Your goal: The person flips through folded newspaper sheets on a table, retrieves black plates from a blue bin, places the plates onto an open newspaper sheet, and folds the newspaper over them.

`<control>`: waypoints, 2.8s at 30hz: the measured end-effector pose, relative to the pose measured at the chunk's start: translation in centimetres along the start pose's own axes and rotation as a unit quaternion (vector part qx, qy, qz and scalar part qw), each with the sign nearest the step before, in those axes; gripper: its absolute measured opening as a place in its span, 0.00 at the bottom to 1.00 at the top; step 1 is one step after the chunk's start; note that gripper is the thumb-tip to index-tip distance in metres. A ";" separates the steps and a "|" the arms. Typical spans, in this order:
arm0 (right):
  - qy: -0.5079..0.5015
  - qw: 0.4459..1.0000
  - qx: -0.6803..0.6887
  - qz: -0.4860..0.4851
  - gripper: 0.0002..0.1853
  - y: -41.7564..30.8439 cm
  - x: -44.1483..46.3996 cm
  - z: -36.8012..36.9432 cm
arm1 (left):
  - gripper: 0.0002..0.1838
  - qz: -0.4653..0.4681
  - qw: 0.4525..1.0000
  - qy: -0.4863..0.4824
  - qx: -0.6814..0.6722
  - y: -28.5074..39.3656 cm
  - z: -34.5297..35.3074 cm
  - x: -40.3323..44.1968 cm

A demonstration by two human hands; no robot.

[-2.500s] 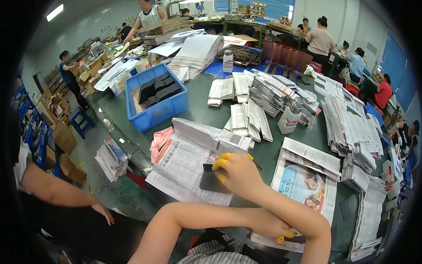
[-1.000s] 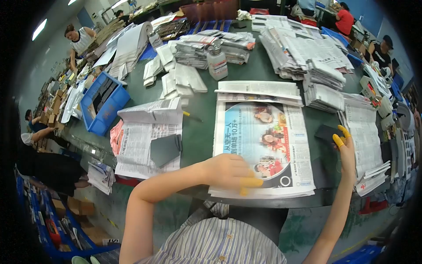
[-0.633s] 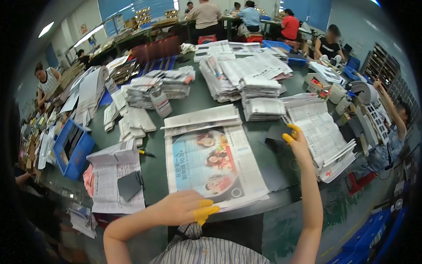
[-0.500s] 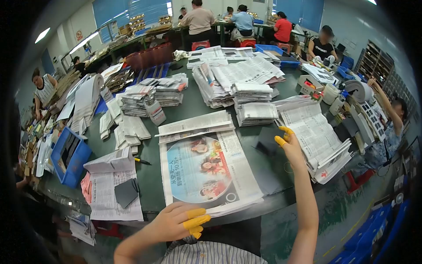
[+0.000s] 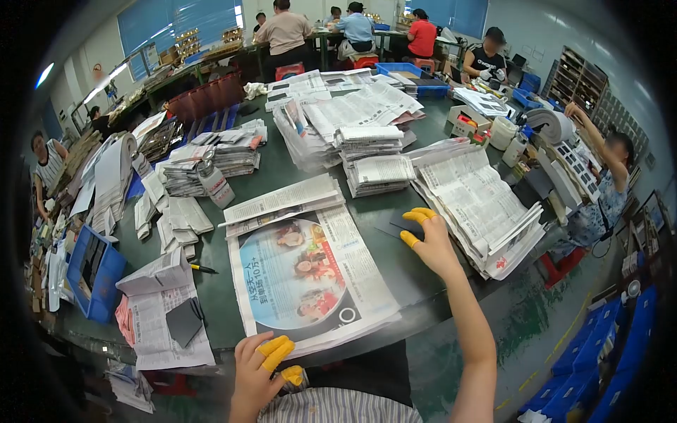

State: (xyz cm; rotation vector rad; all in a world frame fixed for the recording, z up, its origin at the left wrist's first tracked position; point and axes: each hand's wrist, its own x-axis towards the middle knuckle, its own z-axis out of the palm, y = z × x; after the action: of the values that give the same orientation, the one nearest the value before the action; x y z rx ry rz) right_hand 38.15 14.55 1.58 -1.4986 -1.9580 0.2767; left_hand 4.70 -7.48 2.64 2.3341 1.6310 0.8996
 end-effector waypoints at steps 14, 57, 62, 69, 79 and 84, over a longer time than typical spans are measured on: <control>-0.316 0.907 0.076 -0.268 0.23 -10.4 -4.8 -2.8 | 0.16 0.005 0.996 0.082 0.019 -1.0 1.9 0.3; 0.312 0.915 -0.254 -0.039 0.15 12.0 -1.6 -14.7 | 0.16 0.137 0.986 0.058 -0.072 2.5 5.7 3.0; 0.051 0.966 -0.244 0.074 0.20 10.9 2.4 -17.8 | 0.16 0.144 0.987 0.039 -0.057 2.6 6.0 3.0; 0.252 0.933 -0.228 0.115 0.11 9.0 13.5 -18.5 | 0.14 0.150 0.985 0.074 -0.034 2.9 6.0 3.0; 0.342 0.889 -0.304 -0.020 0.22 9.4 10.8 -16.7 | 0.15 0.157 0.982 0.100 -0.031 2.3 6.1 2.4; 0.268 0.900 -0.329 -0.099 0.19 12.3 4.7 -15.6 | 0.16 0.151 0.983 0.094 -0.038 1.9 5.9 2.0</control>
State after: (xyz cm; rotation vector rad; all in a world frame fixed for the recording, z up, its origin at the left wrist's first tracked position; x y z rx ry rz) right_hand 56.56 19.53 8.75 -1.5173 -1.7817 -0.8853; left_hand 9.91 -5.17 -0.51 2.5534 1.2915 1.2527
